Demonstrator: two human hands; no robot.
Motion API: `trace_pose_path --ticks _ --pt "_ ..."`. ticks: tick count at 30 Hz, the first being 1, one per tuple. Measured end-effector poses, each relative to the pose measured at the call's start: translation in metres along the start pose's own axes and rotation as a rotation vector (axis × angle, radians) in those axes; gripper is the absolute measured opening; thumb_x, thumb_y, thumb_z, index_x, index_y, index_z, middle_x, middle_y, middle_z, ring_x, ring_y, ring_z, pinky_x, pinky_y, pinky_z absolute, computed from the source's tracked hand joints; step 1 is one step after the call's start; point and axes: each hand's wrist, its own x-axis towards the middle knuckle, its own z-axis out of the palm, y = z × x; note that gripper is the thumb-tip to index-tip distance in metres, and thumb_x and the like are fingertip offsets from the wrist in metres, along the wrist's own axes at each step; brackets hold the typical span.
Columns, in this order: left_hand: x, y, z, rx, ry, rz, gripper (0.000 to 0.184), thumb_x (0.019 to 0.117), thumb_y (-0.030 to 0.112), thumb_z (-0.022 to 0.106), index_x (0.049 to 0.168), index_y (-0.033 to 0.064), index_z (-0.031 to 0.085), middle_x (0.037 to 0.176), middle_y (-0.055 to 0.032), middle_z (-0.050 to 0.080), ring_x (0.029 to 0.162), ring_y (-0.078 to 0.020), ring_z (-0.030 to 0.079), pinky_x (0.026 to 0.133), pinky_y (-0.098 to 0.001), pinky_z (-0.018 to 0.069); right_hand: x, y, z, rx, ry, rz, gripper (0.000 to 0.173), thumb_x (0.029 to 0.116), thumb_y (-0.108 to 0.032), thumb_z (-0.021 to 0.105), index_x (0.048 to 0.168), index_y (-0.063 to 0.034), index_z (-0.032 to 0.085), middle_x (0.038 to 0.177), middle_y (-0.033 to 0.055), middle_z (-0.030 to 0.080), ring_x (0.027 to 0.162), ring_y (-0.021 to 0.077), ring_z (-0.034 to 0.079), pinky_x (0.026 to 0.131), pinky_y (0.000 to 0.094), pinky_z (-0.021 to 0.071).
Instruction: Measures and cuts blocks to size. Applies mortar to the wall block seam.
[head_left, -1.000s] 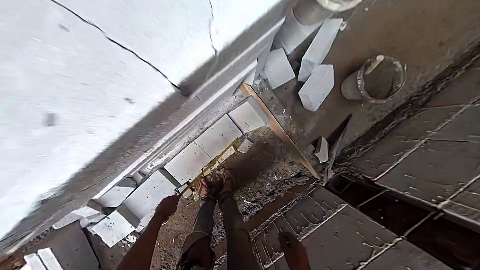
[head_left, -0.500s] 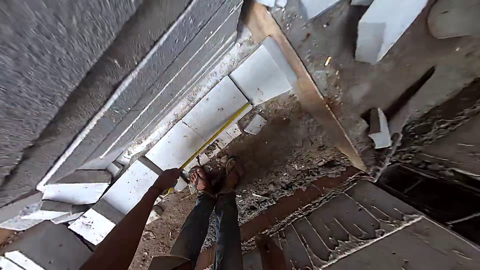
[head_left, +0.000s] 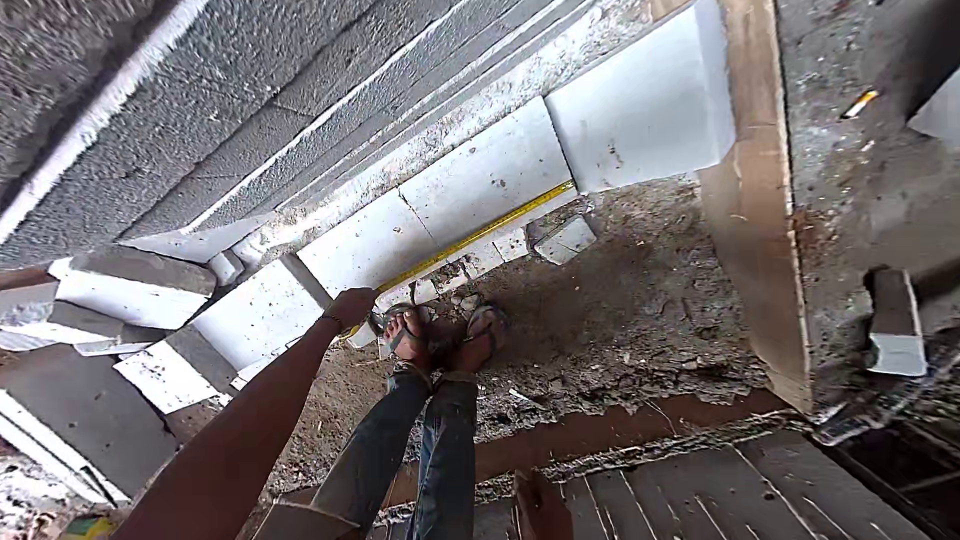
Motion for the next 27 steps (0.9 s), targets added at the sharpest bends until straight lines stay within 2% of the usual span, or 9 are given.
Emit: trace_pose_path --ticks 2,5,10,15,20,22,24,27 --pt "0.008 0.001 0.003 0.020 0.010 -0.028 0.050 0.1127 0.034 0.033 0.118 -0.0025 0.066 0.114 -0.0276 0.066 0.111 -0.0427 0.063 0.098 -0.0635 0.0443 0.009 -0.001 0.001 0.001 -0.014 0.016 0.027 0.1024 -0.016 0.061 0.121 0.0025 0.070 0.096 0.0178 0.073 0.081 0.0266 0.071 0.078 0.0489 0.0589" --pt "0.022 -0.003 0.006 0.045 0.029 -0.056 0.050 0.1124 0.036 0.033 0.114 -0.0007 0.067 0.110 -0.0264 0.067 0.108 -0.0432 0.063 0.094 -0.0660 0.0448 0.017 -0.006 0.004 0.007 -0.017 0.027 0.027 0.1023 -0.017 0.062 0.120 0.0007 0.071 0.096 0.0162 0.073 0.082 0.0253 0.071 0.079 0.0475 0.0587" --pt "0.036 -0.009 0.007 0.052 0.043 -0.097 0.049 0.1118 0.039 0.034 0.115 0.0041 0.068 0.111 -0.0235 0.068 0.107 -0.0424 0.065 0.091 -0.0690 0.0457 0.025 -0.012 0.011 0.047 -0.010 0.027 0.025 0.1019 -0.016 0.063 0.119 0.0004 0.071 0.099 0.0143 0.074 0.082 0.0211 0.071 0.079 0.0420 0.0598" --pt "0.040 -0.009 0.007 0.046 0.035 -0.098 0.052 0.1120 0.040 0.032 0.117 0.0036 0.068 0.111 -0.0239 0.068 0.107 -0.0428 0.065 0.092 -0.0684 0.0459 0.036 -0.026 0.019 0.048 -0.033 0.025 0.025 0.1024 -0.015 0.061 0.120 -0.0003 0.070 0.101 0.0148 0.074 0.083 0.0227 0.072 0.080 0.0431 0.0604" --pt "0.044 -0.012 0.008 0.029 0.051 -0.086 0.051 0.1117 0.042 0.033 0.114 0.0042 0.068 0.106 -0.0229 0.069 0.104 -0.0423 0.066 0.089 -0.0690 0.0467 0.049 -0.040 0.028 0.068 -0.035 -0.049 0.021 0.1020 -0.014 0.061 0.114 -0.0013 0.071 0.099 0.0119 0.073 0.083 0.0190 0.072 0.079 0.0388 0.0607" --pt "0.040 -0.016 0.012 -0.001 0.063 -0.039 0.049 0.1117 0.039 0.035 0.111 0.0034 0.068 0.100 -0.0225 0.069 0.096 -0.0415 0.066 0.085 -0.0666 0.0482 0.062 -0.049 0.031 0.022 -0.065 -0.079 0.023 0.1037 -0.017 0.060 0.115 -0.0005 0.071 0.098 0.0126 0.073 0.083 0.0206 0.070 0.079 0.0414 0.0590" --pt "0.025 -0.024 0.019 -0.056 0.058 0.099 0.044 0.1120 0.033 0.038 0.105 0.0006 0.067 0.090 -0.0204 0.066 0.084 -0.0368 0.064 0.078 -0.0602 0.0498 0.080 -0.063 0.034 -0.038 -0.094 -0.104 0.026 0.1055 -0.020 0.058 0.118 -0.0010 0.070 0.098 0.0128 0.073 0.084 0.0224 0.070 0.081 0.0451 0.0584" --pt "-0.008 -0.039 0.026 -0.136 0.008 0.253 0.040 0.1114 0.026 0.039 0.108 -0.0033 0.066 0.092 -0.0196 0.065 0.085 -0.0308 0.064 0.083 -0.0535 0.0515 0.116 -0.093 0.041 0.026 -0.049 -0.141 0.030 0.1065 -0.024 0.056 0.121 -0.0002 0.067 0.097 0.0144 0.072 0.082 0.0244 0.071 0.077 0.0470 0.0597"
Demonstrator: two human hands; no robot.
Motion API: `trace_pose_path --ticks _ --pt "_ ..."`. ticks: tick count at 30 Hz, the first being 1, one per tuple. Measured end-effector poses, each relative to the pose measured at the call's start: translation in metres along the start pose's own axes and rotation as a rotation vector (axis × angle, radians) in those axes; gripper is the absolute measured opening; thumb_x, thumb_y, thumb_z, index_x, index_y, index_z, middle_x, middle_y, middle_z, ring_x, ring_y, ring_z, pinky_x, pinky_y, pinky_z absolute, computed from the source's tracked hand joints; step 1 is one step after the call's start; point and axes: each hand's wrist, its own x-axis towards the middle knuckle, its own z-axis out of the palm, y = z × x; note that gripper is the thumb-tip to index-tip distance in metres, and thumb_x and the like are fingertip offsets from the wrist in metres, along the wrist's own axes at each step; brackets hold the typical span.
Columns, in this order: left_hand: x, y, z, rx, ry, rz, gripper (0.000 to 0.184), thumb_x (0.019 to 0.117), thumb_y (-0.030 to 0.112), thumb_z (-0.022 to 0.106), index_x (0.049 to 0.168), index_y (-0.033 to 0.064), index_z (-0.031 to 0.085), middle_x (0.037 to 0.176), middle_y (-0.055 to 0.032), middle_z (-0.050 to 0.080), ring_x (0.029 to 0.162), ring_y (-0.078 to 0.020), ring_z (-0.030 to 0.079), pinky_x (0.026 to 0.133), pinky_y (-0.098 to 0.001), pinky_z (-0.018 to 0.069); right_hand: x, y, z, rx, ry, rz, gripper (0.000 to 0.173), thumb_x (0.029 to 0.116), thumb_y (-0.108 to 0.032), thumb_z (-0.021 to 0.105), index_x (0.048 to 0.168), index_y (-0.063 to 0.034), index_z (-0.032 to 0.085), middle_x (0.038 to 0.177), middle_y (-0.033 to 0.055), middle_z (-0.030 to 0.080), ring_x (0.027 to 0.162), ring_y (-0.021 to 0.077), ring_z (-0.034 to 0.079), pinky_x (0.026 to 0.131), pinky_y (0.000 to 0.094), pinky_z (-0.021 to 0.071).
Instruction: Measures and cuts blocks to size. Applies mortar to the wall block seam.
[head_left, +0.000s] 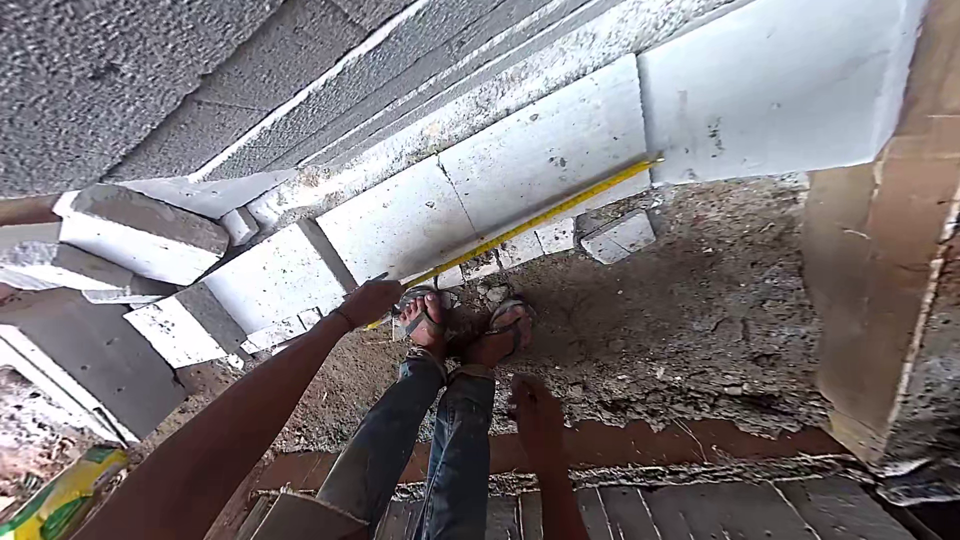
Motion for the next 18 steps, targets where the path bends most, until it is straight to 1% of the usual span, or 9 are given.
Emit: trace_pose_path --ticks 2,4,5,7,9,12,15,16,18 --pt "-0.033 -0.016 0.002 -0.009 -0.033 -0.027 0.042 0.1110 0.026 0.037 0.111 -0.0049 0.066 0.094 -0.0202 0.066 0.087 -0.0309 0.064 0.086 -0.0529 0.0509 0.027 -0.018 0.005 0.154 0.059 -0.042 0.040 0.1052 -0.026 0.059 0.132 0.0025 0.061 0.106 0.0169 0.071 0.084 0.0233 0.072 0.075 0.0435 0.0614" --pt "-0.068 -0.043 0.001 -0.001 -0.052 -0.107 0.044 0.1112 0.028 0.035 0.113 -0.0049 0.066 0.095 -0.0207 0.066 0.088 -0.0313 0.065 0.086 -0.0533 0.0507 0.052 -0.041 0.010 0.325 0.055 -0.058 0.053 0.1043 -0.026 0.061 0.148 0.0013 0.048 0.121 0.0194 0.068 0.087 0.0221 0.072 0.075 0.0398 0.0615" --pt "-0.086 -0.061 0.002 -0.005 -0.050 -0.137 0.045 0.1111 0.028 0.035 0.113 -0.0046 0.065 0.094 -0.0199 0.066 0.087 -0.0305 0.064 0.085 -0.0529 0.0510 0.064 -0.054 0.013 0.392 0.040 -0.055 0.056 0.1044 -0.025 0.061 0.152 -0.0005 0.043 0.123 0.0192 0.067 0.088 0.0215 0.072 0.073 0.0375 0.0610" --pt "-0.124 -0.090 0.003 -0.028 -0.031 -0.219 0.046 0.1111 0.030 0.034 0.112 -0.0050 0.065 0.094 -0.0201 0.066 0.085 -0.0307 0.064 0.083 -0.0538 0.0514 0.082 -0.078 0.024 0.500 -0.010 -0.050 0.059 0.1041 -0.020 0.062 0.155 -0.0025 0.038 0.122 0.0193 0.066 0.087 0.0212 0.072 0.070 0.0345 0.0603" --pt "-0.160 -0.112 0.007 -0.078 0.011 -0.270 0.047 0.1105 0.029 0.034 0.110 -0.0068 0.065 0.090 -0.0191 0.064 0.081 -0.0283 0.062 0.080 -0.0510 0.0513 0.091 -0.100 0.042 0.505 -0.081 -0.061 0.056 0.1027 -0.018 0.064 0.152 -0.0042 0.042 0.119 0.0183 0.068 0.086 0.0210 0.072 0.069 0.0336 0.0592" --pt "-0.204 -0.128 0.024 -0.206 0.052 -0.348 0.044 0.1093 0.027 0.034 0.103 -0.0037 0.064 0.085 -0.0099 0.061 0.073 -0.0163 0.056 0.073 -0.0395 0.0499 0.087 -0.121 0.079 0.267 -0.241 -0.149 0.053 0.1018 -0.027 0.066 0.147 -0.0044 0.049 0.117 0.0181 0.070 0.091 0.0238 0.072 0.079 0.0413 0.0609" --pt "-0.227 -0.100 0.050 -0.476 0.082 -0.382 0.039 0.1087 0.027 0.035 0.105 0.0008 0.063 0.081 -0.0015 0.062 0.068 -0.0087 0.058 0.067 -0.0295 0.0522 0.061 -0.126 0.116 -0.094 -0.496 -0.284 0.057 0.1007 -0.043 0.063 0.142 -0.0035 0.056 0.132 0.0195 0.064 0.117 0.0279 0.065 0.102 0.0488 0.0529" --pt "-0.228 -0.078 0.060 -0.619 0.088 -0.364 0.034 0.1083 0.026 0.035 0.107 0.0032 0.060 0.079 0.0024 0.061 0.066 -0.0057 0.059 0.065 -0.0251 0.0541 0.047 -0.126 0.124 -0.198 -0.607 -0.298 0.065 0.0997 -0.049 0.062 0.147 -0.0054 0.054 0.139 0.0198 0.062 0.127 0.0297 0.061 0.110 0.0506 0.0481" --pt "-0.226 -0.028 0.078 -0.895 0.096 -0.315 0.026 0.1084 0.021 0.037 0.119 0.0032 0.053 0.082 0.0033 0.062 0.069 -0.0059 0.062 0.067 -0.0247 0.0564 0.005 -0.131 0.128 -0.275 -0.848 -0.216 0.081 0.0980 -0.056 0.063 0.159 -0.0079 0.038 0.149 0.0220 0.054 0.134 0.0338 0.057 0.113 0.0536 0.0444"
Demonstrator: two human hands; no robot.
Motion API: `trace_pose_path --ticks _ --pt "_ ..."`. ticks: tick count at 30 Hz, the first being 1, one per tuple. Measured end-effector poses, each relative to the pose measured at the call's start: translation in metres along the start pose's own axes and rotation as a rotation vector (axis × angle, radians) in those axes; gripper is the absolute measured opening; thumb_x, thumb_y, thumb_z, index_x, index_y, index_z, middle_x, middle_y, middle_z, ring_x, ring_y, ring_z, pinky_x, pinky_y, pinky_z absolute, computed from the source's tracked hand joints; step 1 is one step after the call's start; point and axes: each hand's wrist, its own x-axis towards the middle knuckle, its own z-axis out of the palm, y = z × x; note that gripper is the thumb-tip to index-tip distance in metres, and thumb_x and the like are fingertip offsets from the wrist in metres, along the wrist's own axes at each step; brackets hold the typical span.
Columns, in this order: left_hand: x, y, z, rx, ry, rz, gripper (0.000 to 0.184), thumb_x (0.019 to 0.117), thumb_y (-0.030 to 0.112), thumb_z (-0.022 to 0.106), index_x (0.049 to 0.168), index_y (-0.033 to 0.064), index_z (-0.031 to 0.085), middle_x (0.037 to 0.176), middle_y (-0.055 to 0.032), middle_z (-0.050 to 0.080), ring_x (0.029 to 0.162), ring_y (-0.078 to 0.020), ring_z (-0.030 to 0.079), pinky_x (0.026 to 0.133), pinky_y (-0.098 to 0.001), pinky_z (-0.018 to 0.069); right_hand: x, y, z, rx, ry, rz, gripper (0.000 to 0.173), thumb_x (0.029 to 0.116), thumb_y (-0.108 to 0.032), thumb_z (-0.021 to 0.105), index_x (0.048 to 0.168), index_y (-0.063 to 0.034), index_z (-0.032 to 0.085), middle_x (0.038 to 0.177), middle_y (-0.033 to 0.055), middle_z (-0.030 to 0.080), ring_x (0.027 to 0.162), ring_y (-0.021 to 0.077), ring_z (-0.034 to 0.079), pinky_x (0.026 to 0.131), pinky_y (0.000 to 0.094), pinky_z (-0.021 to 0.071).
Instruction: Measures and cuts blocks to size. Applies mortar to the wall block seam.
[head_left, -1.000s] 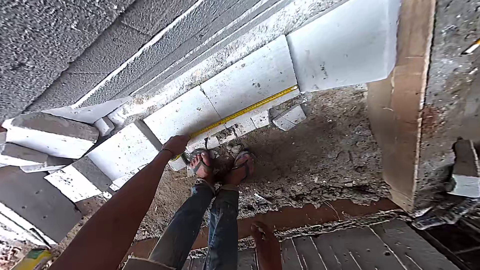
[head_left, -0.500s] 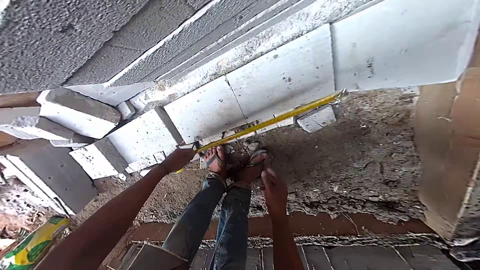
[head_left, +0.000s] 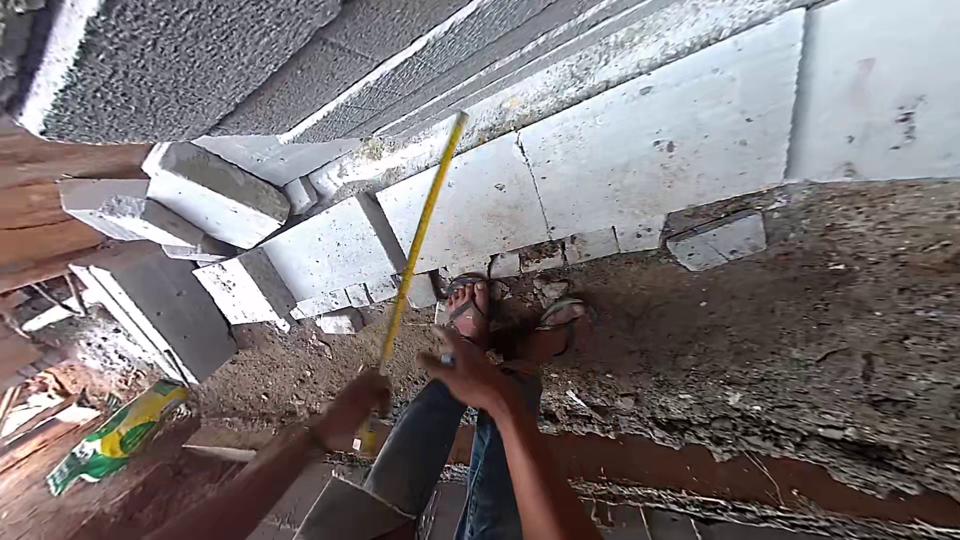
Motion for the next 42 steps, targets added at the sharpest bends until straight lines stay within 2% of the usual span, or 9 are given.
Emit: trace_pose_path --ticks 3,7,10,13,20,25,29,33,42 --pt "-0.009 0.022 0.080 -0.387 0.046 0.012 0.029 0.1055 0.011 0.043 0.132 0.0013 0.047 0.098 -0.0025 0.066 0.086 -0.0099 0.066 0.080 -0.0303 0.0583 -0.049 -0.006 0.029 0.102 -0.143 0.042 0.098 0.0936 -0.052 0.071 0.165 -0.0102 0.020 0.151 0.0238 0.050 0.134 0.0349 0.056 0.111 0.0532 0.0465" --pt "-0.005 0.050 0.160 -0.839 0.033 -0.148 0.028 0.1096 0.012 0.041 0.136 0.0071 0.047 0.105 -0.0057 0.069 0.094 -0.0140 0.069 0.086 -0.0341 0.0585 -0.107 0.029 0.025 0.021 0.148 0.013 0.113 0.0783 -0.056 0.082 0.163 -0.0056 0.026 0.146 0.0190 0.055 0.129 0.0295 0.059 0.108 0.0495 0.0496" --pt "0.003 0.054 0.197 -0.938 -0.010 -0.185 0.023 0.1096 0.013 0.041 0.129 0.0064 0.052 0.101 -0.0059 0.069 0.092 -0.0163 0.069 0.084 -0.0365 0.0589 -0.138 0.052 -0.009 -0.098 0.130 0.031 0.100 0.0836 -0.035 0.084 0.162 -0.0074 0.028 0.139 0.0155 0.063 0.121 0.0281 0.066 0.105 0.0514 0.0525" --pt "0.011 0.064 0.218 -0.796 0.032 -0.237 0.024 0.1096 0.014 0.045 0.126 0.0024 0.057 0.112 -0.0069 0.066 0.100 -0.0158 0.065 0.092 -0.0355 0.0547 -0.168 0.050 -0.040 -0.405 0.087 0.176 0.075 0.0948 -0.019 0.072 0.160 -0.0085 0.037 0.117 0.0254 0.071 0.101 0.0443 0.071 0.089 0.0654 0.0540" --pt "0.122 0.126 0.194 -0.868 0.192 0.002 0.017 0.1084 0.014 0.047 0.115 0.0026 0.057 0.084 -0.0055 0.062 0.069 -0.0129 0.061 0.067 -0.0281 0.0556 -0.187 0.053 -0.151 -1.117 0.537 -0.002 0.058 0.0955 0.003 0.058 0.147 -0.0235 0.058 0.114 0.0322 0.064 0.094 0.0597 0.063 0.060 0.0696 0.0511" --pt "0.192 0.177 0.161 -0.988 0.217 0.225 0.022 0.1083 0.018 0.040 0.125 0.0094 0.051 0.114 -0.0036 0.062 0.097 -0.0129 0.062 0.086 -0.0316 0.0522 -0.127 0.034 -0.277 -1.337 0.511 -0.202 0.059 0.0949 -0.004 0.067 0.149 -0.0242 0.055 0.122 0.0253 0.064 0.105 0.0567 0.063 0.069 0.0716 0.0531" --pt "0.221 0.213 0.130 -1.132 0.317 0.284 0.027 0.1049 0.016 0.037 0.125 0.0064 0.053 0.111 -0.0071 0.061 0.093 -0.0154 0.062 0.083 -0.0310 0.0520 -0.075 0.009 -0.345 -1.423 0.494 -0.417 0.058 0.0942 0.001 0.060 0.146 -0.0262 0.056 0.118 0.0263 0.063 0.101 0.0596 0.061 0.064 0.0752 0.0486" --pt "0.247 0.217 0.113 -1.158 0.345 0.262 0.020 0.1077 0.018 0.042 0.116 0.0039 0.054 0.099 -0.0068 0.063 0.080 -0.0120 0.064 0.075 -0.0244 0.0552 -0.050 -0.041 -0.350 -1.525 0.495 -0.392 0.053 0.0965 0.002 0.058 0.141 -0.0265 0.061 0.117 0.0254 0.064 0.102 0.0571 0.062 0.063 0.0719 0.0486" --pt "0.252 0.184 0.107 -0.861 0.319 0.185 0.028 0.1085 0.022 0.047 0.129 0.0058 0.058 0.111 -0.0065 0.067 0.096 -0.0140 0.066 0.086 -0.0302 0.0543 -0.043 -0.097 -0.381 -1.604 0.493 -0.206 0.056 0.0990 0.006 0.051 0.144 -0.0270 0.059 0.120 0.0273 0.064 0.110 0.0556 0.060 0.082 0.0725 0.0470"
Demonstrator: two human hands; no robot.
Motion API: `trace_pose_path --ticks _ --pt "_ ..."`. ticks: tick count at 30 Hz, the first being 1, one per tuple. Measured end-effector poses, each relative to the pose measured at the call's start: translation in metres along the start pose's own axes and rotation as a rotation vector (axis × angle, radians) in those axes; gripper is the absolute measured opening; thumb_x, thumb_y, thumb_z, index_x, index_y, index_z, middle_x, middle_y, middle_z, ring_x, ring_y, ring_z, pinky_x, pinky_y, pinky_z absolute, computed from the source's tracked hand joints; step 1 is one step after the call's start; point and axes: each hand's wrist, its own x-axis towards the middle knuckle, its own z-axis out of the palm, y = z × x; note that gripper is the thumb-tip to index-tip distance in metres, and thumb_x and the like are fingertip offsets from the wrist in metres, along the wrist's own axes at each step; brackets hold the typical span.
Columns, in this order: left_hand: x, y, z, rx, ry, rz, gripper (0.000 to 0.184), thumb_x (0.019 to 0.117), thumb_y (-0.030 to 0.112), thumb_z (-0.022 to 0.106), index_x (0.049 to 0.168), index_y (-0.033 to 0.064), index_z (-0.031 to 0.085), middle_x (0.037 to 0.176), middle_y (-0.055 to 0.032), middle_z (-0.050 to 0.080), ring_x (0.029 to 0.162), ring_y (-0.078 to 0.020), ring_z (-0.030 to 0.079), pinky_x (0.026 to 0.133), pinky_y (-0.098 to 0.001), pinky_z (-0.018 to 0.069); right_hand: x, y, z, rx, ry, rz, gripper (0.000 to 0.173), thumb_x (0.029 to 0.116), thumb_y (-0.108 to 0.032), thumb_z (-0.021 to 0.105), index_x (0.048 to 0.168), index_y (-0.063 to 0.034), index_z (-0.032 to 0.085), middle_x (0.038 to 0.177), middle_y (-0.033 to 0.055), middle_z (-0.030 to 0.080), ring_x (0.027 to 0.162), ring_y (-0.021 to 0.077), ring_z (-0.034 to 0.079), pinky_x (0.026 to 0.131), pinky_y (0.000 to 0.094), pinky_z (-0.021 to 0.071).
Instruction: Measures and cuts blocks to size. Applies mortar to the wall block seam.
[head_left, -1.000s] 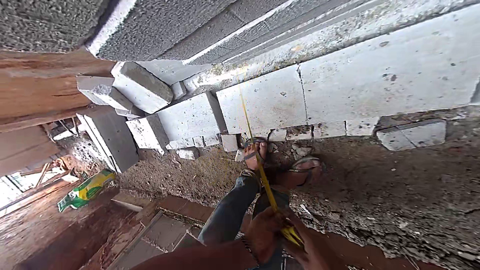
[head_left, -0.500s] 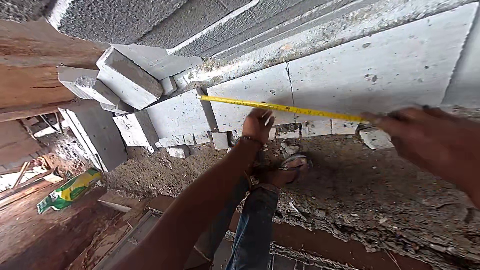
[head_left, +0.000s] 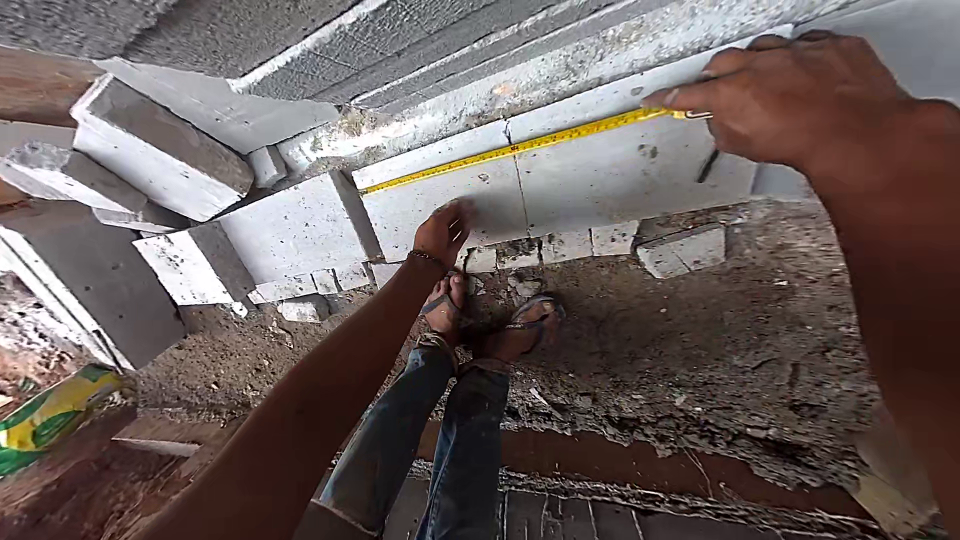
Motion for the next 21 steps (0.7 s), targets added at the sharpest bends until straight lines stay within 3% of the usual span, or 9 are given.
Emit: trace_pose_path --ticks 6,11,14,21 --pt "-0.007 -0.011 -0.035 0.051 0.071 -0.048 0.030 0.1098 0.022 0.044 0.132 0.0065 0.056 0.112 -0.0065 0.068 0.093 -0.0136 0.067 0.083 -0.0297 0.0542 0.017 0.002 0.006 0.005 -0.072 0.058 0.058 0.0983 0.006 0.053 0.145 -0.0283 0.058 0.126 0.0262 0.063 0.120 0.0540 0.058 0.090 0.0736 0.0454" --pt "-0.001 -0.011 -0.070 0.057 0.137 -0.041 0.029 0.1097 0.021 0.044 0.130 0.0065 0.058 0.110 -0.0062 0.068 0.092 -0.0136 0.066 0.082 -0.0296 0.0530 0.020 0.003 0.014 0.003 -0.062 0.083 0.057 0.1003 0.005 0.051 0.145 -0.0293 0.058 0.127 0.0265 0.063 0.120 0.0543 0.058 0.092 0.0736 0.0442" --pt "0.004 -0.009 -0.088 0.054 0.193 -0.007 0.026 0.1093 0.020 0.046 0.127 0.0059 0.058 0.104 -0.0058 0.069 0.085 -0.0121 0.067 0.076 -0.0274 0.0544 0.022 0.003 0.017 -0.001 -0.072 0.096 0.056 0.1012 0.003 0.051 0.146 -0.0294 0.057 0.125 0.0270 0.063 0.119 0.0543 0.058 0.091 0.0727 0.0448" --pt "0.016 0.000 -0.118 0.086 0.349 0.045 0.026 0.1078 0.018 0.050 0.129 0.0045 0.058 0.105 -0.0076 0.066 0.086 -0.0139 0.065 0.079 -0.0296 0.0544 0.023 0.002 0.022 -0.004 -0.060 0.115 0.057 0.1025 0.002 0.048 0.147 -0.0322 0.056 0.128 0.0266 0.063 0.122 0.0534 0.057 0.094 0.0724 0.0436"
